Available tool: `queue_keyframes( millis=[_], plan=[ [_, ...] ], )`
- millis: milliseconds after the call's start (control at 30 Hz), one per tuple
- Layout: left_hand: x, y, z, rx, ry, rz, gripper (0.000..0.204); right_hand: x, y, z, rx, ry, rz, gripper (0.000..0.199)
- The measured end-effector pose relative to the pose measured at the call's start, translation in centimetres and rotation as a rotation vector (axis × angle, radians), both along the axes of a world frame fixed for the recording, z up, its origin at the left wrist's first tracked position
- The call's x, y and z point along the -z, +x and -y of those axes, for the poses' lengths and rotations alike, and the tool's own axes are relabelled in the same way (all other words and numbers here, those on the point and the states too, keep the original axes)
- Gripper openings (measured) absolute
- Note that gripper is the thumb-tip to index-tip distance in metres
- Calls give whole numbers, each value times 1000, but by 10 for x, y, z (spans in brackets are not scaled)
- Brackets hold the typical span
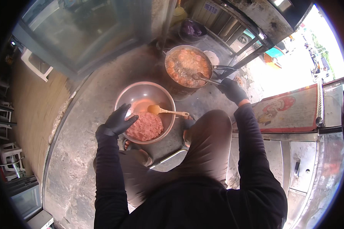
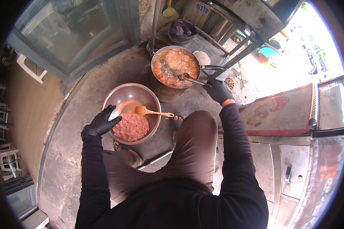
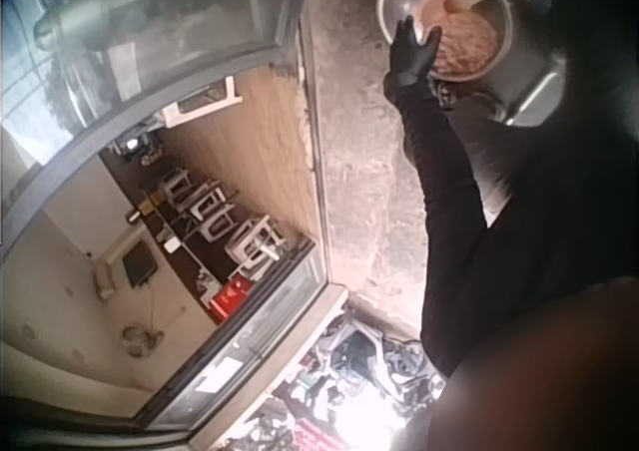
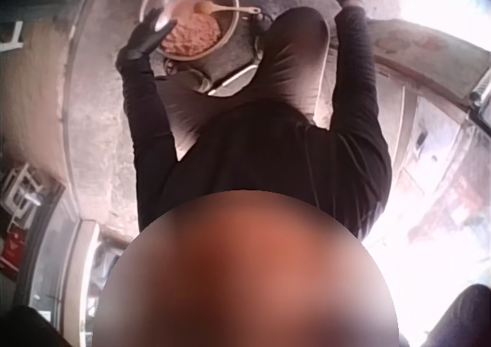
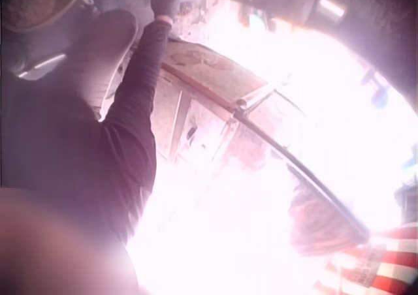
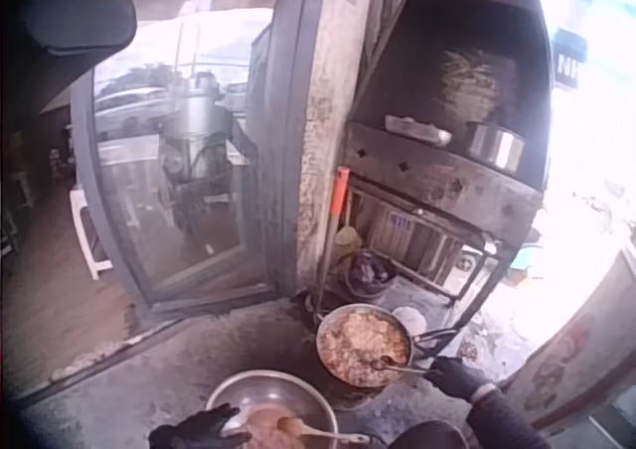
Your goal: The person stirs a pot of boiling meat with a wooden spoon and transfers some of the cooked meat into a metal bowl. The person wears black gloves and is seated while performing the task.
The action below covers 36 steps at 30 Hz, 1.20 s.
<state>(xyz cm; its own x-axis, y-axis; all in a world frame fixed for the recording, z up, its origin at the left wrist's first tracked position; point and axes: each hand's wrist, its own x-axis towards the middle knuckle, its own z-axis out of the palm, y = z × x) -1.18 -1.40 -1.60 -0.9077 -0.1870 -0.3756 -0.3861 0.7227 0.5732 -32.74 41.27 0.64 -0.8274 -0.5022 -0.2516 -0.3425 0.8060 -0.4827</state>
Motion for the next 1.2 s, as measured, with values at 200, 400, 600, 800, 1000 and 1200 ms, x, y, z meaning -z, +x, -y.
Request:
queue_keyframes(
  millis=[200, 400, 600, 800, 1000, 1200],
  plan=[
    [2, 0, 0, 12, -12, -8, 81, 15, -3, 25, -66, 158, -305, 29],
    [3, 2, 1, -1, -3, 4, 81, 31, 6, 33, -113, 214, -227, 30],
    [5, -1, 1, 29, -27, -5, 80, 46, -14, 41, 157, 44, 201, 23],
    [5, 1, 2, 9, -1, 3, 80, 69, -29, 43, 130, -158, 379, 39],
    [5, -2, 2, 9, -13, 8, 79, 96, -55, 46, 447, -564, 746, 33],
    [9, -2, 4, 10, -14, -12, 78, 80, -36, 39, 31, 24, -85, 29]
  ],
)
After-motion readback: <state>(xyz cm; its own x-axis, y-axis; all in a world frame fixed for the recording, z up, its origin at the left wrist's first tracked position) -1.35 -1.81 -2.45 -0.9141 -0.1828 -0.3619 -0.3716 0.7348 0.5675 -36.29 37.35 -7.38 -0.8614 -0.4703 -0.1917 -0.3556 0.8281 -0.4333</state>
